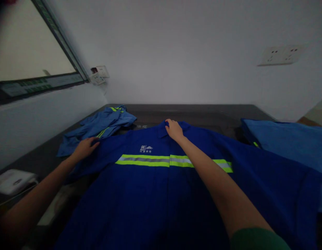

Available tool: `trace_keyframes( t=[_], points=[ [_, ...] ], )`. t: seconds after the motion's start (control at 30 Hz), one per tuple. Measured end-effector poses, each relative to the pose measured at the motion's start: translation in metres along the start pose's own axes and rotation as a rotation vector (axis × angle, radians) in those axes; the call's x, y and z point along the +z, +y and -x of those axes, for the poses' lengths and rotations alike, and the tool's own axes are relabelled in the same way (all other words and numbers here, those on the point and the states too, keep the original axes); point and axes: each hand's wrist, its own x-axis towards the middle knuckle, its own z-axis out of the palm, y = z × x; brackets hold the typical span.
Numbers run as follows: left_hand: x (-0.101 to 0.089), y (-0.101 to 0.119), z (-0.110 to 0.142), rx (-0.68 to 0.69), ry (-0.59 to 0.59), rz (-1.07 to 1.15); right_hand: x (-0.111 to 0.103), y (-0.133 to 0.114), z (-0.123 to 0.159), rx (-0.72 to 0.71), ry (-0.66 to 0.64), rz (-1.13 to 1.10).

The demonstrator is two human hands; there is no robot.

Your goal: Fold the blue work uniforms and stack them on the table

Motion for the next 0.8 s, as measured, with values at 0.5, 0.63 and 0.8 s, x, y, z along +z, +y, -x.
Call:
trace_keyframes(
  t=[0.5,0.63,0.8],
  points=[
    [0.017,-0.056,-0.006,-0.166,0.146,-0.228,0.067,-0.037,-0.049,0.134,-0.071,0.051],
    [0.012,-0.043,-0.003,-0.171,0.139,-0.372,0.071,-0.046,-0.049,0.104,-0.117,0.1],
    [-0.001,-0.016,0.002,-0.047,0.278,-0.403,0.04,-0.05,-0.037,0.007,-0.149,0.098]
  ],
)
